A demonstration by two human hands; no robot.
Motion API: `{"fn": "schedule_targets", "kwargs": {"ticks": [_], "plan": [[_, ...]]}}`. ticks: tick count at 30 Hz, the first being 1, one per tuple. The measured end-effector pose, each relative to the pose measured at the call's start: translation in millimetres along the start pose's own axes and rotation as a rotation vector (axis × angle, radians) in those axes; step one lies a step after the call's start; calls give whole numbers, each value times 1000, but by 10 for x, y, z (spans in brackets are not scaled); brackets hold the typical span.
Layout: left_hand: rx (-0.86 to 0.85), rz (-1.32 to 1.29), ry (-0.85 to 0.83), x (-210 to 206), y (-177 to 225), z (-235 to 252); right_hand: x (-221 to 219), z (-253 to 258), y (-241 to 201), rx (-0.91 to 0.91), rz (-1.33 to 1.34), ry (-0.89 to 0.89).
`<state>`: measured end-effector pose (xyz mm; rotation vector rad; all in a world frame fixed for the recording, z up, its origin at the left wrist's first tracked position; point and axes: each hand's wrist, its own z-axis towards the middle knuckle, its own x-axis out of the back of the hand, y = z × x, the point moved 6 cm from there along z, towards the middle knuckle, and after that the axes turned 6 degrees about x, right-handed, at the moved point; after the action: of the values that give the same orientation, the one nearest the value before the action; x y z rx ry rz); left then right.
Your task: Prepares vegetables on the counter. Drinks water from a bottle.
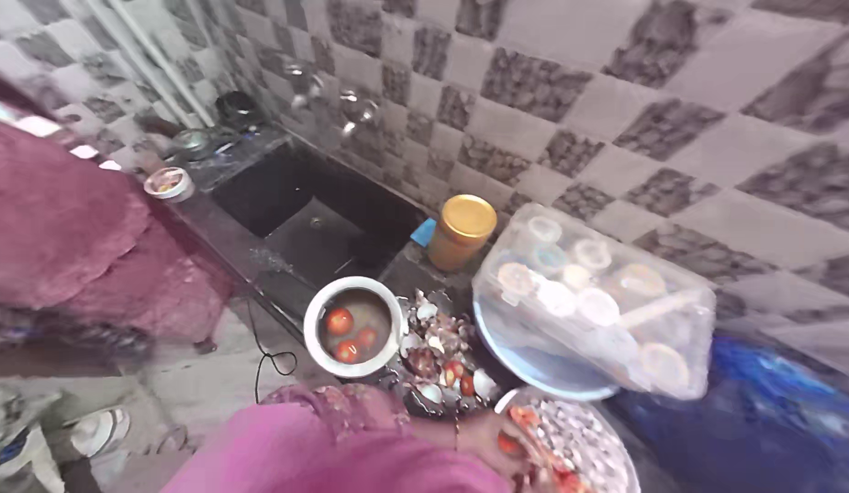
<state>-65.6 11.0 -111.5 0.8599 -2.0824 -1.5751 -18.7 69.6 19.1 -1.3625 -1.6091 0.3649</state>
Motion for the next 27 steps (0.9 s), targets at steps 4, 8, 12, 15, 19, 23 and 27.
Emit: {"fn": "schedule_targets", "kwargs": {"ticks": [4,8,12,15,19,23,27], "plan": [[-209,-190,-81,-26,-29,-60,-3,360,1126,390,-5,29],[-163,-243,-107,-30,-18,-48,-5,452,1400,373,13,17],[-89,-342,-113,-36,-69,-34,-7,453,1372,265,8,-43],[-48,-388,-131,-70,-91,-25,-9,453,1369,265,22,-66],[-31,-376,-149,-77,-97,-18,-8,449,1364,288,77,-70],[-83,-274,-163,-58,-160,-17,10,414,1337,242,48,-99],[-104,-168,-105,-69,-232,3,37,386,1302,266,50,-100]]}}
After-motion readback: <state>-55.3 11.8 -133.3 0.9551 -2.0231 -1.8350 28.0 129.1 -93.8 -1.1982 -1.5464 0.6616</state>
